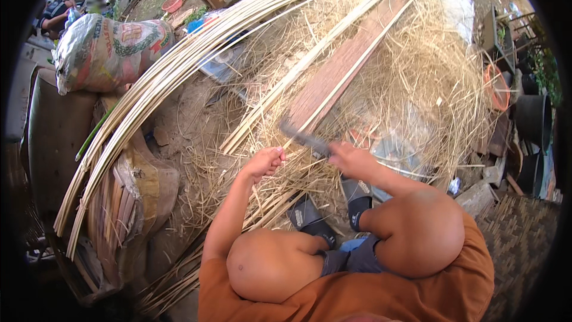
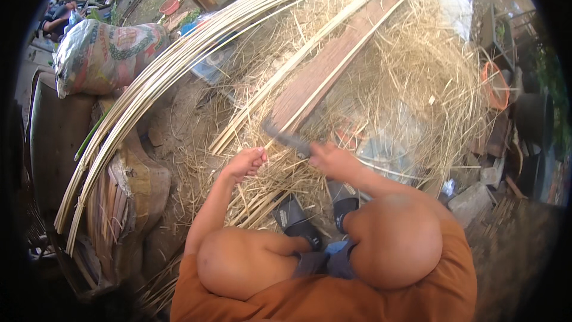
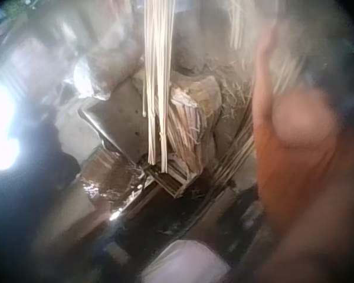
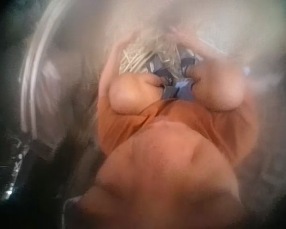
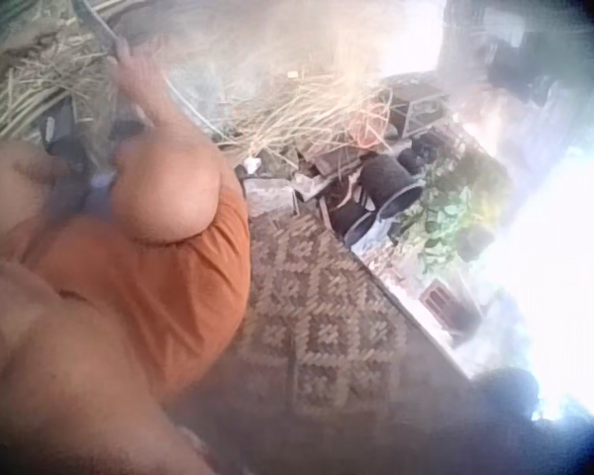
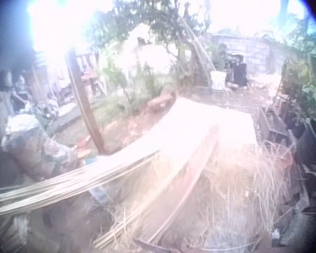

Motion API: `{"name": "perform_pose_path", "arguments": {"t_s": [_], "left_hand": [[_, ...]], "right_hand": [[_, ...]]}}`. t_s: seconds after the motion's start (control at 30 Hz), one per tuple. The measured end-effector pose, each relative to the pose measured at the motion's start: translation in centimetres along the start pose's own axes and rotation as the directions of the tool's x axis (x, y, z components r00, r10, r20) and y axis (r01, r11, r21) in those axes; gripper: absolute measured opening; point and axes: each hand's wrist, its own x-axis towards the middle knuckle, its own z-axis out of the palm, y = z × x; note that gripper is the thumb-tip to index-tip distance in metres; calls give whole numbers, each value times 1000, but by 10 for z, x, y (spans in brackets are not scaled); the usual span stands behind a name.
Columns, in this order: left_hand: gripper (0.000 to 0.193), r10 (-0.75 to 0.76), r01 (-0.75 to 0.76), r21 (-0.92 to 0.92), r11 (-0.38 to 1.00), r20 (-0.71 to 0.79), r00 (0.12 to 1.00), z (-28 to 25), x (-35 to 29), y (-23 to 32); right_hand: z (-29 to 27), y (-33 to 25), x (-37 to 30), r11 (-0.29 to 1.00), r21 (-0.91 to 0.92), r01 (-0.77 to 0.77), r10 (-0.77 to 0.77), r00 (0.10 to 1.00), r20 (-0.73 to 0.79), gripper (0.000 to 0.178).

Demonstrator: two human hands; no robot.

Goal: The person sits on the ground and uses a knife to split long bamboo stalks into thin strips. They repeatedly position each stalk on a wooden plank, split it lengthwise, and set the resulting strips aside.

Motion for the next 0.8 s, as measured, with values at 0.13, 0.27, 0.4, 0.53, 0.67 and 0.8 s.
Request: {"name": "perform_pose_path", "arguments": {"t_s": [0.13, 0.27, 0.4, 0.53, 0.67, 0.8], "left_hand": [[32, -96, 96, -65, 993, -7, 995, -11, -19, -28], [32, 114, -70, 281, 957, -141, 983, -12, -14, -16], [29, 116, -92, 198, 976, -114, 987, -15, -15, -25], [30, 126, -71, 253, 965, -207, 970, -26, -45, -57], [27, 506, -218, 642, 735, -305, 807, 20, -9, -37], [24, 779, -258, 846, 467, -255, 574, 29, -17, -58]], "right_hand": [[-3, 16, -1, 997, -4, -73, 73, 996, -58, 38], [5, -27, 5, 985, 97, -141, 134, 988, 72, 38], [15, 34, -5, 992, 7, 129, -130, 990, 52, 40], [-71, 88, 27, 885, 17, -466, 462, 870, -171, 38], [-21, 12, 6, 985, 82, -150, 146, 988, 54, 36], [25, 12, 0, 980, -95, 172, -157, 977, 146, 35]]}}
